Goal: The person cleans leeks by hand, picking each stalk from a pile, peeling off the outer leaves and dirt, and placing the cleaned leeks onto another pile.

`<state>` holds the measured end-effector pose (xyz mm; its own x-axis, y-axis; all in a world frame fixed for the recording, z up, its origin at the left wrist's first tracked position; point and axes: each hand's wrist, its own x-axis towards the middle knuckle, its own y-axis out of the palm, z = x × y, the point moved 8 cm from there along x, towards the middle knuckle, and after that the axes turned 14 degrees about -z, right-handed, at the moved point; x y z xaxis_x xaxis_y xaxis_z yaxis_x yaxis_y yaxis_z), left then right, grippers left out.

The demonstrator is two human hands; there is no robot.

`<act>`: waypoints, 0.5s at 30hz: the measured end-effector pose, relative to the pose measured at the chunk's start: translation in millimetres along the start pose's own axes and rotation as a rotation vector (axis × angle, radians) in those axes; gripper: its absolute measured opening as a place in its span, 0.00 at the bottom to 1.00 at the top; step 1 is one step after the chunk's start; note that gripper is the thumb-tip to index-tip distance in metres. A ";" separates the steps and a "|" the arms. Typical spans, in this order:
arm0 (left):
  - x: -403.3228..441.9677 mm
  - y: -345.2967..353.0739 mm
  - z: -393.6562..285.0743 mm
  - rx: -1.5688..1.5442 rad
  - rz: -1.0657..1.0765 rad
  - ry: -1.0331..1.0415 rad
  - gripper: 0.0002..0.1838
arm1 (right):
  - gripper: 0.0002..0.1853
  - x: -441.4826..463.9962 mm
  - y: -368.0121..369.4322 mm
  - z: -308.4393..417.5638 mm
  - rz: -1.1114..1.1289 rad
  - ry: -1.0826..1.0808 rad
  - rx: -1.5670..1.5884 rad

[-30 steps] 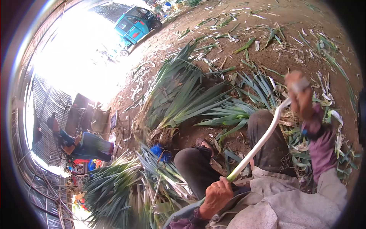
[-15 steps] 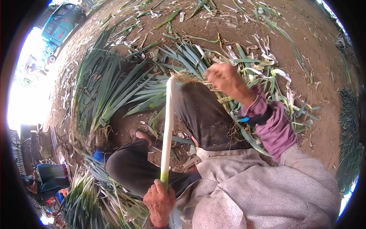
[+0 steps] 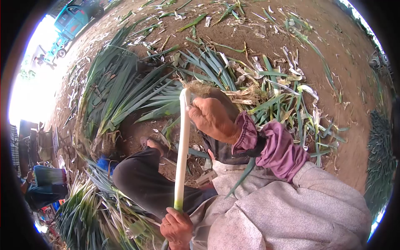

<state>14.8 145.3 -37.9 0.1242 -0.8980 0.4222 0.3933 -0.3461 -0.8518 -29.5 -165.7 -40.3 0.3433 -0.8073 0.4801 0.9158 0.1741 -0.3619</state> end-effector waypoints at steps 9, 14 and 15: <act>-17.9 -11.3 -2.8 0.150 0.023 0.053 0.19 | 0.11 -15.0 30.3 -57.9 0.174 1.119 0.941; -30.4 -10.0 -6.5 0.181 0.049 0.055 0.24 | 0.10 -19.3 41.1 -64.7 0.175 1.143 1.063; -35.9 -6.7 -5.2 0.169 0.081 0.041 0.26 | 0.09 -16.2 44.5 -71.7 0.141 1.073 1.063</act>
<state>2.9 178.5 -49.0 0.1260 -0.9324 0.3386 0.5314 -0.2248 -0.8167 -9.3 -185.2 -121.5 0.5577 -0.6842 -0.4700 0.7711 0.2175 0.5984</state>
